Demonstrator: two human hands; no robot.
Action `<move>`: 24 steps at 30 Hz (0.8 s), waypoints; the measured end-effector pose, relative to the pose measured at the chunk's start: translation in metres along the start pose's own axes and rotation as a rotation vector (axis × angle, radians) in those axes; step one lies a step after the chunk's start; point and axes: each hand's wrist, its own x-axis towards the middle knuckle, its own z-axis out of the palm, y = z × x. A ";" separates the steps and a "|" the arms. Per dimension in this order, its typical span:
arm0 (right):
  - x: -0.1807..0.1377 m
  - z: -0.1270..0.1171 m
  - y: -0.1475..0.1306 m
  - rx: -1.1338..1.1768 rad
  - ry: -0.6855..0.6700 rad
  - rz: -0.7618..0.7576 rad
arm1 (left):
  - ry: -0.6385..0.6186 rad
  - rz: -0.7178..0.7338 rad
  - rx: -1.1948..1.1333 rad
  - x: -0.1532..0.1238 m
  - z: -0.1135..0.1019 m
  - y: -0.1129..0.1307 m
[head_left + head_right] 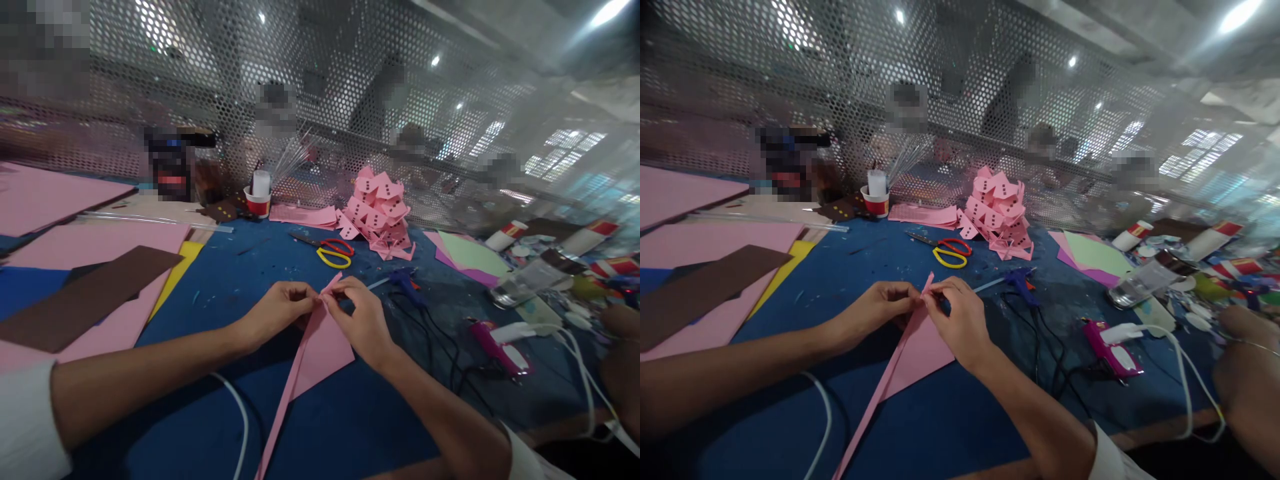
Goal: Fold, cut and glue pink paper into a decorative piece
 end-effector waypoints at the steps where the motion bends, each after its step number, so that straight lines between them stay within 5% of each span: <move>1: 0.000 0.000 0.000 -0.013 -0.001 -0.023 | 0.005 0.001 0.001 0.000 0.000 0.000; 24: -0.003 -0.009 -0.001 -0.189 -0.110 -0.209 | -0.033 -0.024 -0.158 -0.003 -0.004 0.005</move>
